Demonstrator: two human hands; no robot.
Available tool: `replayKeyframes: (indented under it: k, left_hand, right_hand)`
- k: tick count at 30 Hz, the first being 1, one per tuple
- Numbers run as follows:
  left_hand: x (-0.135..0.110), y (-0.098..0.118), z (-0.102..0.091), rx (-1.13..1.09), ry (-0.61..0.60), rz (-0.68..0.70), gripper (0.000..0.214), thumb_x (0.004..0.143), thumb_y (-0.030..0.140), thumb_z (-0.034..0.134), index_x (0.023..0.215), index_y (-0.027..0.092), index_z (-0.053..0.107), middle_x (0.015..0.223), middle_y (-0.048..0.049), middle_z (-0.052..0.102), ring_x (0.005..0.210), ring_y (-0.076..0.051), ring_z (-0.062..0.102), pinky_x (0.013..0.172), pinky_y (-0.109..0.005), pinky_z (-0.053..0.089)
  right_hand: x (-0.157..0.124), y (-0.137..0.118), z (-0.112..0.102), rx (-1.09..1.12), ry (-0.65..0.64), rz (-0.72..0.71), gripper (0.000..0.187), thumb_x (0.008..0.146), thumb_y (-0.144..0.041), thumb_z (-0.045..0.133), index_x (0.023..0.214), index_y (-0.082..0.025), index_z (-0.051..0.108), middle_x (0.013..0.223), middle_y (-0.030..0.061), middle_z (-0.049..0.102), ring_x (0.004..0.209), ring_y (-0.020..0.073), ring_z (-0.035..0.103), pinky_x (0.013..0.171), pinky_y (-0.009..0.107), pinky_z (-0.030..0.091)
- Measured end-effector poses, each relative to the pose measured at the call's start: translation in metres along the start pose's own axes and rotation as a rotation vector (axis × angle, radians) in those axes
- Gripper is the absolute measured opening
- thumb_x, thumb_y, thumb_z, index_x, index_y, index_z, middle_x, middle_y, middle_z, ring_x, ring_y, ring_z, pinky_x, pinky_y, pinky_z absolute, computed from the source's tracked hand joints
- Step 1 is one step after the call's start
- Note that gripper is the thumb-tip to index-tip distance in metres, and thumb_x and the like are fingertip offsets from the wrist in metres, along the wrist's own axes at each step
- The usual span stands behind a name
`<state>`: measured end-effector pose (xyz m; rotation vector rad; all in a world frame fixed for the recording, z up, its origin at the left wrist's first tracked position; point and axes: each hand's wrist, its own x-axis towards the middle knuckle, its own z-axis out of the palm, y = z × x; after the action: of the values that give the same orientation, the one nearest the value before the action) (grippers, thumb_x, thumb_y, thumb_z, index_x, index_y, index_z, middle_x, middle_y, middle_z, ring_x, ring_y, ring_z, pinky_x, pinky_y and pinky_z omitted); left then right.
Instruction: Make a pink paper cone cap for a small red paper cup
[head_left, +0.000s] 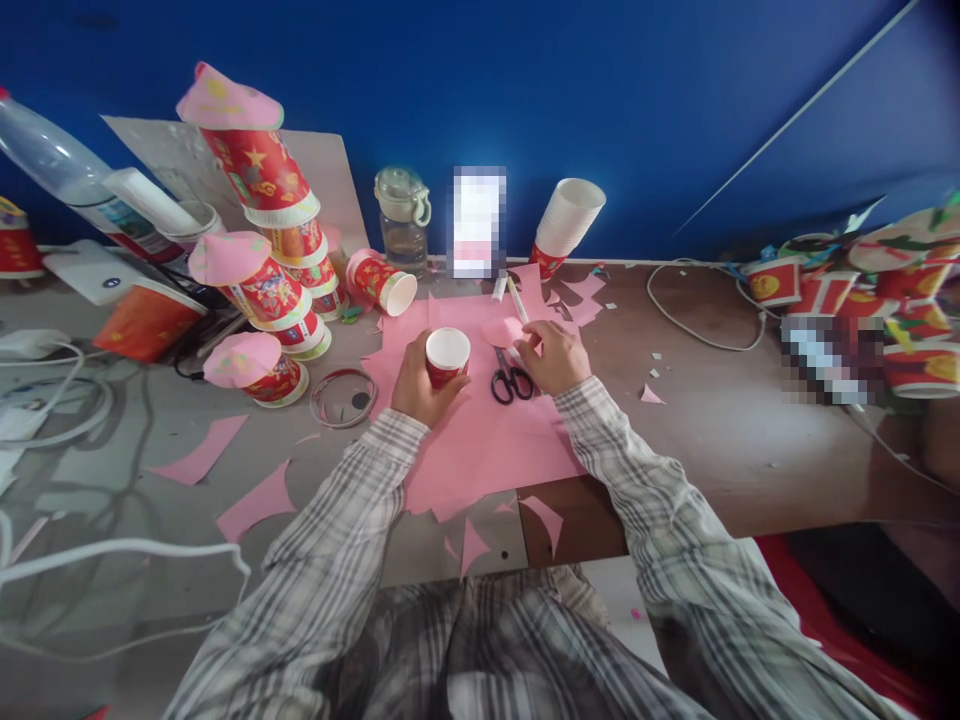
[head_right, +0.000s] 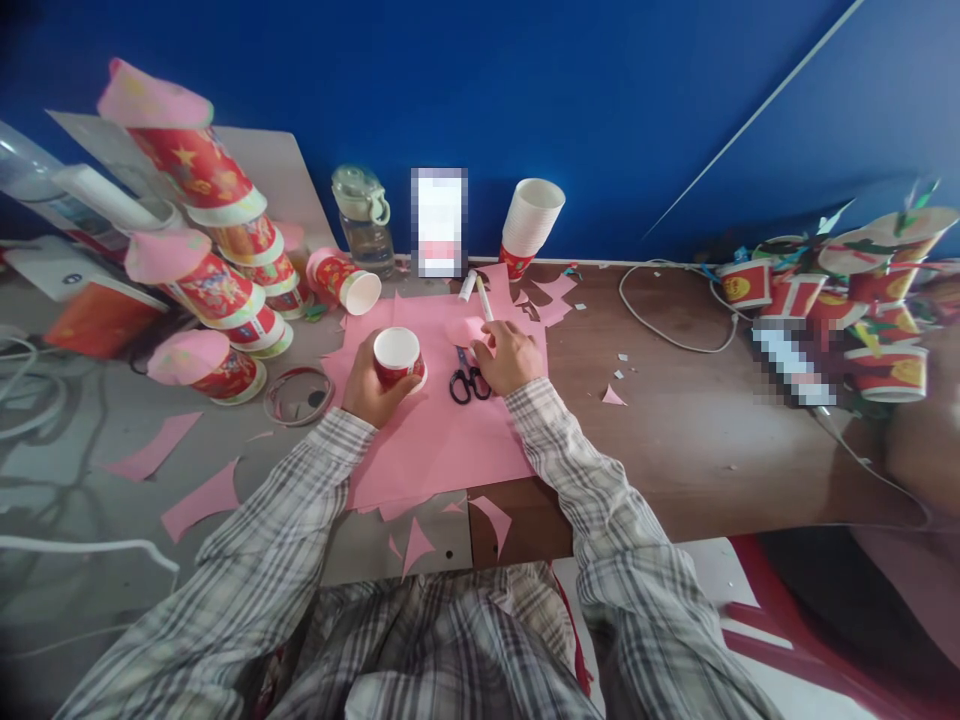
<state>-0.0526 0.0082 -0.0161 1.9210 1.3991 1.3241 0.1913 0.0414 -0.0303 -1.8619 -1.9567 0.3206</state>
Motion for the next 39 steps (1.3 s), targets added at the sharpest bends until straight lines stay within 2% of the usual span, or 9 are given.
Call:
replayKeyframes:
  k: [4, 11, 17, 21, 25, 30, 32, 35, 39]
  left_hand:
    - [0.0, 0.0, 0.0, -0.001, -0.003, 0.002, 0.073, 0.063, 0.041, 0.067, 0.123, 0.018, 0.031, 0.114, -0.0131, 0.048, 0.109, -0.028, 0.046, 0.095, -0.046, 0.038]
    - [0.0, 0.002, -0.001, 0.008, -0.003, 0.01, 0.073, 0.064, 0.041, 0.067, 0.123, 0.023, 0.03, 0.109, -0.0097, 0.048, 0.106, -0.027, 0.048, 0.093, -0.048, 0.04]
    - [-0.001, -0.001, 0.0, 0.022, 0.013, 0.016, 0.073, 0.064, 0.044, 0.065, 0.123, 0.018, 0.03, 0.111, -0.0123, 0.048, 0.108, -0.028, 0.047, 0.094, -0.048, 0.039]
    - [-0.001, -0.004, 0.002, 0.012, 0.006, 0.017, 0.075, 0.064, 0.045, 0.065, 0.123, 0.016, 0.03, 0.115, -0.014, 0.046, 0.11, -0.028, 0.046, 0.094, -0.047, 0.038]
    - [0.001, 0.0, 0.0, 0.045, 0.023, 0.054, 0.078, 0.065, 0.044, 0.064, 0.126, 0.015, 0.026, 0.119, -0.0153, 0.044, 0.113, -0.028, 0.043, 0.095, -0.047, 0.038]
    - [-0.003, 0.015, -0.007, 0.289, 0.158, 0.284, 0.072, 0.068, 0.043, 0.061, 0.127, 0.019, 0.028, 0.127, -0.0157, 0.036, 0.122, -0.031, 0.033, 0.102, -0.054, 0.027]
    - [-0.007, 0.022, -0.008, 0.398, 0.152, 0.405, 0.064, 0.067, 0.044, 0.062, 0.124, 0.027, 0.036, 0.129, -0.0112, 0.034, 0.124, -0.033, 0.03, 0.103, -0.057, 0.023]
    - [-0.012, 0.031, -0.007, 0.467, 0.169, 0.548, 0.052, 0.066, 0.044, 0.064, 0.115, 0.039, 0.046, 0.126, -0.0041, 0.04, 0.123, -0.03, 0.032, 0.105, -0.057, 0.02]
    - [-0.016, 0.036, -0.004, 0.412, 0.16, 0.6, 0.039, 0.068, 0.032, 0.065, 0.104, 0.043, 0.052, 0.118, 0.0011, 0.053, 0.12, -0.025, 0.039, 0.106, -0.059, 0.013]
  right_hand:
    - [-0.012, 0.009, 0.001, -0.102, -0.108, 0.014, 0.036, 0.103, -0.03, 0.071, 0.135, -0.021, 0.084, 0.125, 0.0161, 0.092, 0.117, 0.0364, 0.083, 0.105, 0.048, 0.061]
    - [-0.01, -0.003, -0.006, -0.167, -0.185, -0.004, 0.044, 0.103, -0.021, 0.064, 0.142, -0.017, 0.084, 0.124, 0.0161, 0.093, 0.121, 0.0334, 0.083, 0.107, 0.043, 0.058]
    - [-0.008, 0.006, -0.024, -0.147, -0.23, 0.022, 0.044, 0.096, -0.016, 0.065, 0.133, -0.015, 0.091, 0.113, 0.0131, 0.093, 0.106, 0.0276, 0.083, 0.101, 0.039, 0.063]
    - [-0.008, 0.02, -0.044, 0.077, -0.35, 0.034, 0.04, 0.099, -0.023, 0.065, 0.128, -0.019, 0.094, 0.101, 0.0062, 0.091, 0.091, 0.0218, 0.08, 0.093, 0.036, 0.067]
    - [-0.01, 0.027, -0.056, 0.422, -0.453, -0.045, 0.039, 0.098, -0.043, 0.072, 0.123, -0.022, 0.094, 0.112, 0.0073, 0.094, 0.098, 0.023, 0.082, 0.099, 0.041, 0.071]
    - [-0.017, 0.013, -0.059, 0.609, -0.554, -0.09, 0.042, 0.092, -0.054, 0.081, 0.116, -0.022, 0.092, 0.113, 0.0111, 0.092, 0.1, 0.0254, 0.08, 0.096, 0.045, 0.069]
    - [-0.021, 0.006, -0.06, 0.662, -0.621, -0.104, 0.041, 0.093, -0.055, 0.083, 0.115, -0.021, 0.092, 0.106, 0.01, 0.09, 0.094, 0.0236, 0.075, 0.089, 0.042, 0.066]
    - [-0.027, -0.001, -0.059, 0.771, -0.736, -0.119, 0.044, 0.094, -0.054, 0.085, 0.117, -0.017, 0.09, 0.09, 0.0048, 0.081, 0.08, 0.0181, 0.064, 0.077, 0.036, 0.057]
    - [-0.031, -0.002, -0.048, 0.9, -0.842, -0.143, 0.048, 0.094, -0.056, 0.09, 0.116, -0.014, 0.086, 0.08, -0.0021, 0.07, 0.071, 0.0126, 0.052, 0.069, 0.032, 0.046]
